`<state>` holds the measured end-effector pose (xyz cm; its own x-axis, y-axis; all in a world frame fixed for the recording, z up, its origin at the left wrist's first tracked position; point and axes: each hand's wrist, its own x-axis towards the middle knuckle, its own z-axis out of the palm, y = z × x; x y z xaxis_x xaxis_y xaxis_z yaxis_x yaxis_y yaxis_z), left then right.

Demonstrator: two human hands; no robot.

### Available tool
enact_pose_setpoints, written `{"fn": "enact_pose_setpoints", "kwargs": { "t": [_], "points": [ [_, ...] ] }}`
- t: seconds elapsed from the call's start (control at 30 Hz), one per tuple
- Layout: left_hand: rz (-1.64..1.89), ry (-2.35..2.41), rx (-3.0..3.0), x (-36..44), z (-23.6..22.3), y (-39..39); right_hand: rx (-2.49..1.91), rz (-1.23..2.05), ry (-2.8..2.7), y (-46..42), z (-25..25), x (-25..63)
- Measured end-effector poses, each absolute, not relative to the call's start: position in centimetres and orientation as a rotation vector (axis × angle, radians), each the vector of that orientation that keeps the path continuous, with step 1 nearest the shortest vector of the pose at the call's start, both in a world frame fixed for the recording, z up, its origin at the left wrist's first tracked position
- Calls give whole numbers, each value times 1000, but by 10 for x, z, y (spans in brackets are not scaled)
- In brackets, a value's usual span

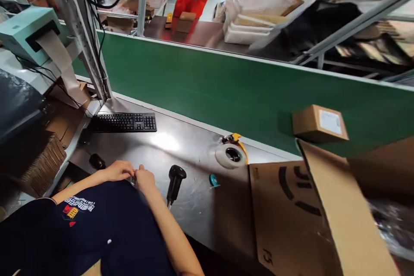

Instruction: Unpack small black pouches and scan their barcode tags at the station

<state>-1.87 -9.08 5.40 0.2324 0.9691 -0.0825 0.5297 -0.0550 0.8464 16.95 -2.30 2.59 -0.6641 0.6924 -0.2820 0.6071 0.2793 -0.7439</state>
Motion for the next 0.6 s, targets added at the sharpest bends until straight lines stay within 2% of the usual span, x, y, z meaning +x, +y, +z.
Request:
{"fn": "enact_pose_setpoints", "kwargs": {
  "t": [0.13, 0.23, 0.33, 0.4, 0.5, 0.6],
  "points": [
    [800, 1551, 1623, -14, 60, -95, -1054, 1394, -2510, -4, 46, 177],
    [979, 1665, 1561, -21, 77, -104, -984, 1466, -2137, 11, 49, 197],
    [1320, 1757, 1482, -34, 104, -120, -1232, 1389, -1531, 14, 22, 204],
    [1530, 1820, 1420, -45, 123, -134, -1417, 1273, -1367, 12, -11, 184],
    [1714, 1929, 1321, -60, 149, -158, -1207, 1369, -1719, -7, -63, 122],
    [1787, 2044, 1151, -72, 168, -185, -778, 1345, -2200, -48, -98, 57]
  ]
}}
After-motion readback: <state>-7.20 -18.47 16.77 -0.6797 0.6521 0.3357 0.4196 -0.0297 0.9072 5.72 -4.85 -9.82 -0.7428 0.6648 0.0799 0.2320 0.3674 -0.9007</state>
